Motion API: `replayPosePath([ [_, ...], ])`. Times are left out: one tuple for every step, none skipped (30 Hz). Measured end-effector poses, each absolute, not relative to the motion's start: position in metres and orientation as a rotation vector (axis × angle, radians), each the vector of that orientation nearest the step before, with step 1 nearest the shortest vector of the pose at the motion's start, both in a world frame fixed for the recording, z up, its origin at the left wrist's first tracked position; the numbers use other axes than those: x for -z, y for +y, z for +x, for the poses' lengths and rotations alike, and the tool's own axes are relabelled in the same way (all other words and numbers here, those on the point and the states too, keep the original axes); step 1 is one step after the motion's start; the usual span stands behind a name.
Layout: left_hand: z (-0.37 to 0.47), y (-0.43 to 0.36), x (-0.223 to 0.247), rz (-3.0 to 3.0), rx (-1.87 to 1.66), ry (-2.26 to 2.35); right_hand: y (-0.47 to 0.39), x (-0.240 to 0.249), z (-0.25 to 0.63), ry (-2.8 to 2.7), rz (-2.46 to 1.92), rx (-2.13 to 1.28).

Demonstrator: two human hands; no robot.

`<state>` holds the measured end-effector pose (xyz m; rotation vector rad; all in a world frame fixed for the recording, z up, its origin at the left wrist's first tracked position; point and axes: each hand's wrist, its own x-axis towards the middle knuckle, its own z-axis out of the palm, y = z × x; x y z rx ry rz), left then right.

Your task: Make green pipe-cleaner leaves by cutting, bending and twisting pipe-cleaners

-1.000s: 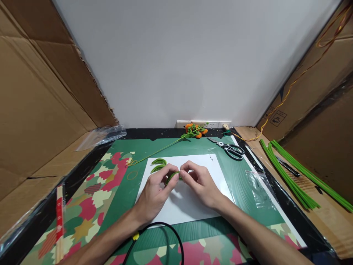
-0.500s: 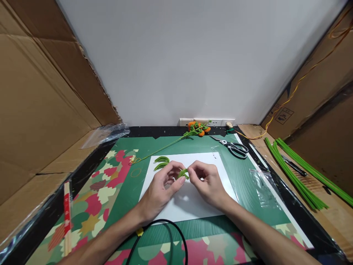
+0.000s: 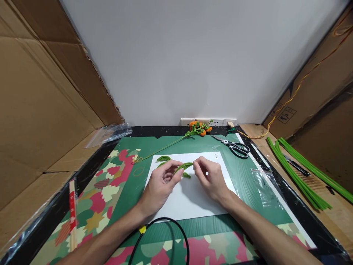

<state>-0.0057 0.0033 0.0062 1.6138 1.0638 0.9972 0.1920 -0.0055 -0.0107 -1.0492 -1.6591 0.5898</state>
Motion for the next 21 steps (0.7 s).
replayPosePath([
  [-0.0058,0.004,-0.006,1.613,-1.004,1.069,-0.0057,0.012,0.1923,-1.718,-1.049,-0.51],
  [-0.0061,0.0046,-0.006,1.613,-1.008,1.074,-0.0058,0.013,0.1927,-1.771,-1.046,-0.443],
  [-0.0065,0.0051,-0.0062,1.609,-1.006,1.077,-0.0058,0.0137,0.1932,-1.813,-1.042,-0.392],
  [-0.0071,0.0055,-0.0065,1.6,-0.997,1.077,-0.0056,0.0142,0.1937,-1.842,-1.039,-0.359],
  [-0.0078,0.0056,-0.0069,1.589,-0.979,1.073,-0.0054,0.0143,0.1941,-1.867,-1.037,-0.345],
  [-0.0085,0.0057,-0.0074,1.575,-0.959,1.064,-0.0051,0.0143,0.1945,-1.89,-1.034,-0.347],
  [-0.0092,0.0057,-0.008,1.559,-0.937,1.052,-0.0047,0.0141,0.1949,-1.911,-1.03,-0.356],
  [-0.0098,0.0058,-0.0085,1.544,-0.92,1.039,-0.0045,0.014,0.1951,-1.928,-1.022,-0.367],
  [-0.0102,0.0059,-0.0089,1.532,-0.904,1.029,-0.0043,0.0138,0.1951,-1.94,-1.005,-0.377],
  [-0.0105,0.0062,-0.0091,1.525,-0.891,1.023,-0.0042,0.0138,0.195,-1.946,-0.983,-0.385],
  [-0.0106,0.0066,-0.009,1.52,-0.88,1.02,-0.0042,0.0139,0.1948,-1.945,-0.955,-0.391],
  [-0.0106,0.0072,-0.0087,1.517,-0.872,1.02,-0.0042,0.0141,0.1945,-1.939,-0.929,-0.396],
  [-0.0105,0.0078,-0.0081,1.518,-0.864,1.021,-0.0043,0.0144,0.1942,-1.929,-0.907,-0.404],
  [-0.0104,0.0085,-0.0073,1.521,-0.862,1.024,-0.0044,0.0148,0.1938,-1.917,-0.893,-0.413],
  [-0.0103,0.009,-0.0063,1.524,-0.864,1.027,-0.0043,0.0153,0.1935,-1.902,-0.888,-0.419],
  [-0.0101,0.0094,-0.0052,1.525,-0.872,1.031,-0.004,0.0158,0.1933,-1.886,-0.89,-0.424],
  [-0.01,0.0097,-0.0041,1.524,-0.879,1.036,-0.0034,0.0163,0.1931,-1.87,-0.896,-0.428],
  [-0.0099,0.0098,-0.0032,1.52,-0.886,1.039,-0.0026,0.0167,0.1928,-1.854,-0.909,-0.434],
  [-0.0098,0.0099,-0.0026,1.514,-0.889,1.038,-0.0016,0.0169,0.1925,-1.839,-0.93,-0.45],
  [-0.0096,0.0099,-0.0022,1.509,-0.886,1.033,-0.0003,0.0168,0.1921,-1.829,-0.956,-0.473],
  [-0.0095,0.0098,-0.0021,1.505,-0.877,1.025,0.0009,0.0165,0.1915,-1.824,-0.986,-0.502],
])
